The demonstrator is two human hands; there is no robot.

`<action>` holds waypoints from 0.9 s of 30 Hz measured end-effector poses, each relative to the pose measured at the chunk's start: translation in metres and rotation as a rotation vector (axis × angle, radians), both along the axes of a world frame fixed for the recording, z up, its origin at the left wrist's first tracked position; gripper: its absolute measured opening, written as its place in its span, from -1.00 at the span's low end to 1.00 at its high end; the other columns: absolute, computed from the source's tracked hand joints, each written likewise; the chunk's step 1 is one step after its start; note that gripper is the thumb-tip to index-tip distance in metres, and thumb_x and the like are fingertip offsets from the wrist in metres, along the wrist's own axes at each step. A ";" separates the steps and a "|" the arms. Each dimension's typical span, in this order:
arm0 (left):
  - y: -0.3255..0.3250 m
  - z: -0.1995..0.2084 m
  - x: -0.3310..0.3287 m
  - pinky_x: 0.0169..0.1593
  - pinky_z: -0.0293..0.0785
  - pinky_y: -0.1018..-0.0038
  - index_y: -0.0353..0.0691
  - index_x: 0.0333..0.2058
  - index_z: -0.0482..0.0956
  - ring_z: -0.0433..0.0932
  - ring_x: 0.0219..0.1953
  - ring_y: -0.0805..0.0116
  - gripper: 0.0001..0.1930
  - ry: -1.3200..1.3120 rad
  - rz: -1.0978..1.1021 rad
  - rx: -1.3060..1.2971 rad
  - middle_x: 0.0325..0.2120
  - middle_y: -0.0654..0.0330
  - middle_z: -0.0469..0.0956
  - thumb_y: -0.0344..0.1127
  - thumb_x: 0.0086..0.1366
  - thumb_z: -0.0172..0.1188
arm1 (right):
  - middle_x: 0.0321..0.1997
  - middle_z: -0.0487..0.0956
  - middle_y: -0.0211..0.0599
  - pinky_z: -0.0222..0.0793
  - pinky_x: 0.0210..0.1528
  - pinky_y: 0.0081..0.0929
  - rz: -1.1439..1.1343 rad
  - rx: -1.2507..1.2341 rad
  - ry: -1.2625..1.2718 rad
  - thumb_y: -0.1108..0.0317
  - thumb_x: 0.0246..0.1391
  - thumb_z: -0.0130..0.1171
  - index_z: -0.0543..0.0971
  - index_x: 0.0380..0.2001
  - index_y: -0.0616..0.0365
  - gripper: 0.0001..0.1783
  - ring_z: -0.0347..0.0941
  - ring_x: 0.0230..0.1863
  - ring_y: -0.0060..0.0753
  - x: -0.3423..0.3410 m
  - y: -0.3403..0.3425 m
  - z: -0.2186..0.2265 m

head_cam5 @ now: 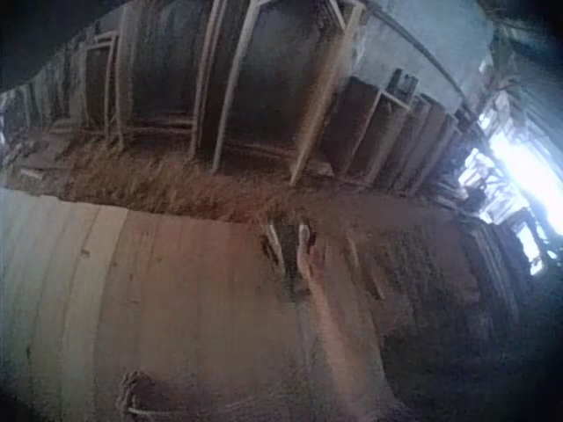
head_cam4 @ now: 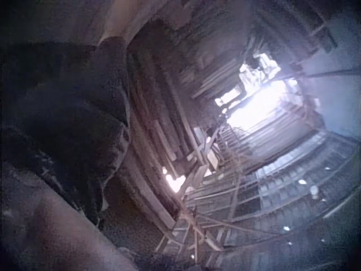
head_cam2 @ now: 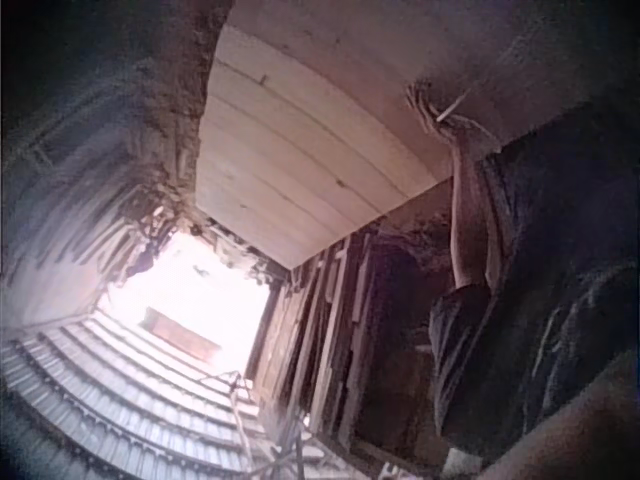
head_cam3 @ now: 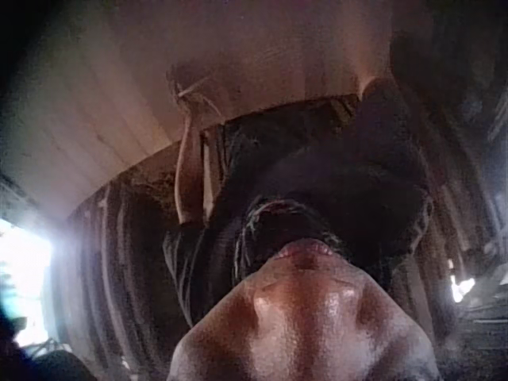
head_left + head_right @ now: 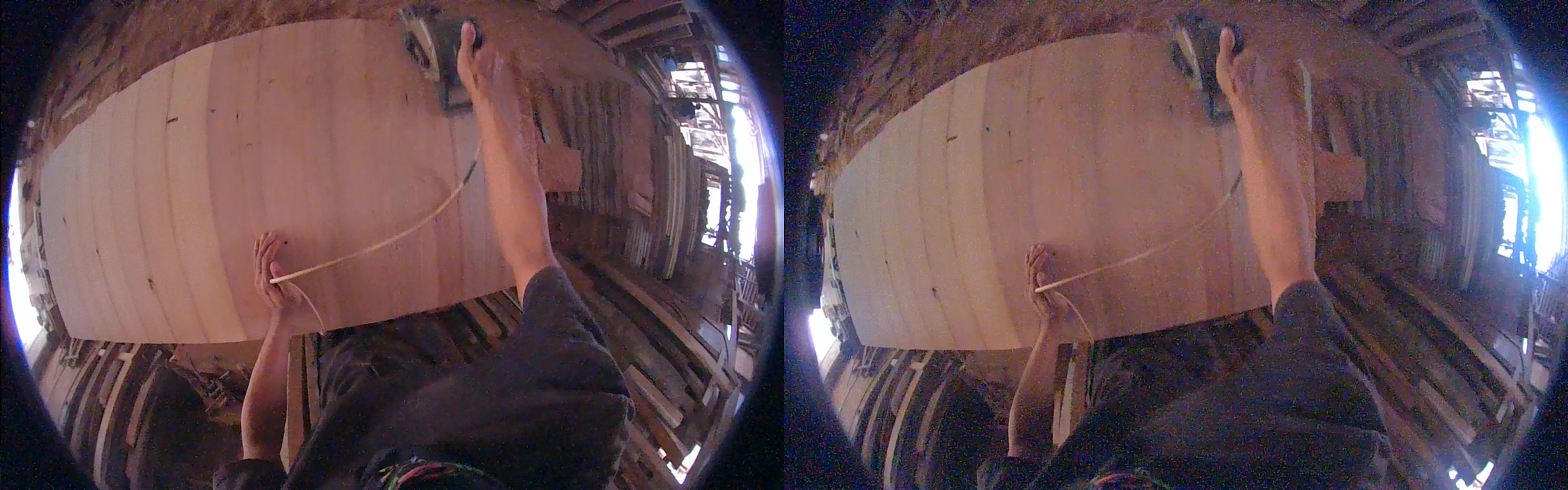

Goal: The person uses an electric sander to smooth a large flat wooden board. They move the sander back and forth across the surface while holding the power cord with the other hand. The board remains on a workbench throughout the clip.

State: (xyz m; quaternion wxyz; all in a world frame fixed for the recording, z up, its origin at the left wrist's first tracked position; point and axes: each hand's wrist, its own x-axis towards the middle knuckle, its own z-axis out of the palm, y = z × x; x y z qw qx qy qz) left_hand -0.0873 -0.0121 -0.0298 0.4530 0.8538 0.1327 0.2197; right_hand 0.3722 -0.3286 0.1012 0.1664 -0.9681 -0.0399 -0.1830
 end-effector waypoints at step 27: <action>0.010 -0.037 0.006 0.40 0.34 0.13 -0.37 0.16 0.61 0.56 0.24 -0.02 -0.48 -0.130 0.014 -0.331 0.13 -0.06 0.65 -0.05 0.64 -0.15 | -0.30 0.53 -0.34 0.33 -0.34 -0.41 -0.051 0.582 0.144 -0.15 0.51 -0.02 0.53 0.14 0.26 -0.38 0.41 -0.37 -0.43 -0.573 -0.084 -0.028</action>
